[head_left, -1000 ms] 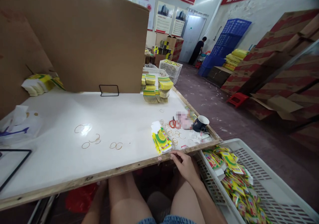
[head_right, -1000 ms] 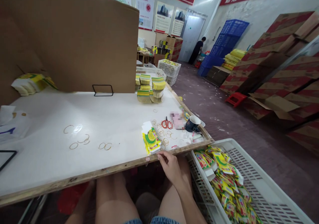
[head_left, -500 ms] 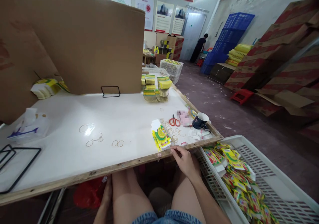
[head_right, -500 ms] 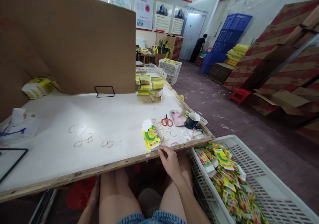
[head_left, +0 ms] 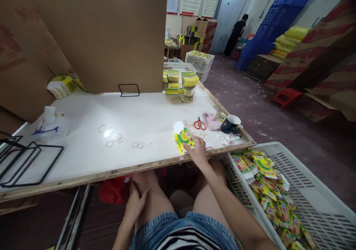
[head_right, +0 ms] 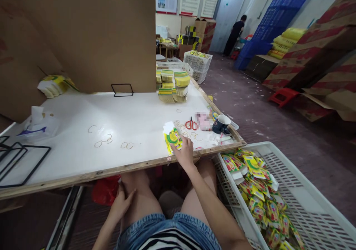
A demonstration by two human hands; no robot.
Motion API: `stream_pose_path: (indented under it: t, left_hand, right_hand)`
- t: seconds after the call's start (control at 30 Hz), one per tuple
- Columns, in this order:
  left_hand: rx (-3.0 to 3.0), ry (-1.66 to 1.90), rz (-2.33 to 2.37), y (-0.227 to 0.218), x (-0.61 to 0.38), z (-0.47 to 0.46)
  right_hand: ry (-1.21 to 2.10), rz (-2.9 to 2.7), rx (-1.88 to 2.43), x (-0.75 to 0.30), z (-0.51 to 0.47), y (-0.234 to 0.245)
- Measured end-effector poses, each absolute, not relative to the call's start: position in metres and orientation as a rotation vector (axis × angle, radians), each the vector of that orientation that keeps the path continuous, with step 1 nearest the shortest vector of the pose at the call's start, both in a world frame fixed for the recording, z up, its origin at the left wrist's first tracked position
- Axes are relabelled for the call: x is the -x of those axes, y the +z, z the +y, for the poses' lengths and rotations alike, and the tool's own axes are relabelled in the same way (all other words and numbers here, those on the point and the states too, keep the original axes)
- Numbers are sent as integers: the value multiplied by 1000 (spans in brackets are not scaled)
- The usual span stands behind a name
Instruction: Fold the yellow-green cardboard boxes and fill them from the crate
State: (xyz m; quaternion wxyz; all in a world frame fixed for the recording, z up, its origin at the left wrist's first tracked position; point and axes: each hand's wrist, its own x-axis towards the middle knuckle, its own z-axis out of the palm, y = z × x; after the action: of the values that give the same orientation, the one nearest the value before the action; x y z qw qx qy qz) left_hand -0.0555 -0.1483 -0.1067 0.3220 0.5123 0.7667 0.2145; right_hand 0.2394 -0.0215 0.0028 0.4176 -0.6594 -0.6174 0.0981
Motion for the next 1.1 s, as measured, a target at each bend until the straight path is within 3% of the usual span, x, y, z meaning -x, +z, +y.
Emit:
stream_pose_path:
  t: [0.23,0.43,0.77,1.1]
  left_hand:
    - [-1608,274,1868,-57,29,-163]
    - [-1543,560,1422,-9,-2,-162]
    - [-978,1221,909,33,-46,-125]
    - [-714,1186,684,25,-62,-132]
  right_hand:
    - [199,-1590,1891,-236,-8,-8]
    - [218,-1428,1821,-243,-17,7]
    - [1189,-889,1174,-215,-109,32]
    - [1427,-736,1108,-188,-137,28]
